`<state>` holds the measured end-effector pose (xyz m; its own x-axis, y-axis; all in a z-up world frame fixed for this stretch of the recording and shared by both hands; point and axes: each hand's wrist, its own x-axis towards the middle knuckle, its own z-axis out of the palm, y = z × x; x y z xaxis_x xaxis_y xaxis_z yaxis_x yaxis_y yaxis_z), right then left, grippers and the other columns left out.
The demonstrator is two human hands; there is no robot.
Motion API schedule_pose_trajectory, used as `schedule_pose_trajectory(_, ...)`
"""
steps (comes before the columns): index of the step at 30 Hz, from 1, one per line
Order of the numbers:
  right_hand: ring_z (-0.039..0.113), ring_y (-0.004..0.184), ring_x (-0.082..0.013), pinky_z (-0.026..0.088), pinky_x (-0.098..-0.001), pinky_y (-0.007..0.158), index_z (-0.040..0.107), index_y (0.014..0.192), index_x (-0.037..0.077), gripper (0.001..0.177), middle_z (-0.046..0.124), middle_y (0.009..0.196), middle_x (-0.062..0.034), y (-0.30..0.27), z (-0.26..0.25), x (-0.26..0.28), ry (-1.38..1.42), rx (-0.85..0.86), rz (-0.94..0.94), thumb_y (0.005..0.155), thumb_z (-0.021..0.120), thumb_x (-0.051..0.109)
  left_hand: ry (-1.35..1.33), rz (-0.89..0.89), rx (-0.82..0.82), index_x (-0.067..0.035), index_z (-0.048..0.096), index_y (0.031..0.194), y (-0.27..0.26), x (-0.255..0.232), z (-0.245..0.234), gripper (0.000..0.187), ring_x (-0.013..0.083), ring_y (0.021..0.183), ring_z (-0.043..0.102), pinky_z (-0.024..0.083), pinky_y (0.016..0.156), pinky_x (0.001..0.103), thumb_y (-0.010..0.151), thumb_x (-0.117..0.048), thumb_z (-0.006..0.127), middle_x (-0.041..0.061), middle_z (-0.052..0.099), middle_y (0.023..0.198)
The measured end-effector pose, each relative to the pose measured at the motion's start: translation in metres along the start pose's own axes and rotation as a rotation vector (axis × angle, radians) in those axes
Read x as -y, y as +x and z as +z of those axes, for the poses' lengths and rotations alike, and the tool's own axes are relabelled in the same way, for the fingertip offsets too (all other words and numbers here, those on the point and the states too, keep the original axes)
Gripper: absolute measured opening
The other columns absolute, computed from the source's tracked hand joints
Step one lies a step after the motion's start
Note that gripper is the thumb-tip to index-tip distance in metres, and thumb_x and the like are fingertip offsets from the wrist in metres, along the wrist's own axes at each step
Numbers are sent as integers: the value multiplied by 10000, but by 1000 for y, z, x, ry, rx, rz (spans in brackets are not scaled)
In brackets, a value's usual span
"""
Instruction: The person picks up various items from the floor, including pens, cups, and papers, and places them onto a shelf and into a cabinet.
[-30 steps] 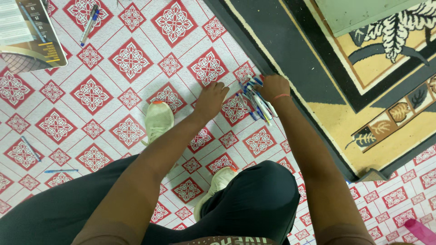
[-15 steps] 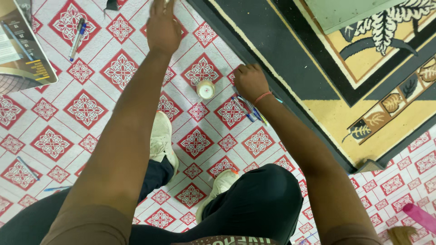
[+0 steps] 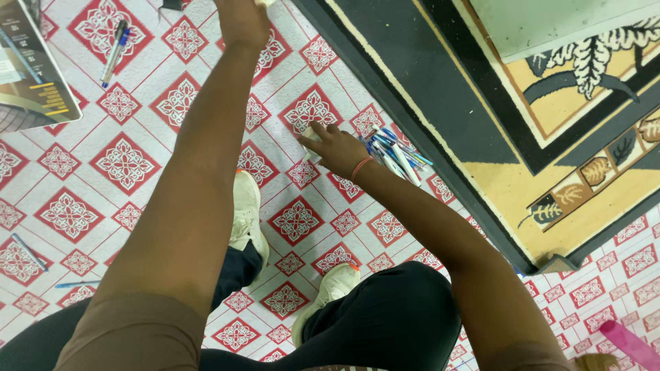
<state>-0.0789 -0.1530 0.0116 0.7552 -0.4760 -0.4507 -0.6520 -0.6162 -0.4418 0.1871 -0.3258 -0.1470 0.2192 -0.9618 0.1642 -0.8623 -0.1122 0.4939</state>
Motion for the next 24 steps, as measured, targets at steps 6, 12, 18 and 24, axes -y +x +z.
schedule_pose_trajectory(6,696,1101,-340,581,-423,927,471,1406,152,683,606,1296,-195,25,9,-40,353,-162,193,841,827,298,-189,-55,27,-25,668,1117,-17,-41,-44,336,431,1160,601,459,1042,518,833,-45,845,195,644,1190)
schedule_pose_trajectory(12,736,1012,-284,630,-403,858,370,1290,37,677,648,1208,-253,49,-17,-83,889,-433,572,862,839,271,-296,-165,198,-57,619,961,-40,-59,-57,260,381,1149,640,554,959,443,850,-109,848,181,575,1318)
schedule_pose_trajectory(18,655,1176,-250,619,-370,942,258,1465,80,842,536,1340,-160,47,-18,-95,1382,-520,441,807,783,65,-460,-27,146,-71,602,1013,-80,-62,-63,330,365,1217,623,555,1012,404,853,-117,887,162,566,1333)
schedule_pose_trajectory(24,589,1273,-246,495,-359,1075,315,1474,39,802,570,1349,-139,40,-12,-93,1201,-615,304,820,780,41,-725,-30,162,-91,461,1417,-118,-112,-103,753,322,1279,573,540,1051,403,795,-126,884,148,508,1374)
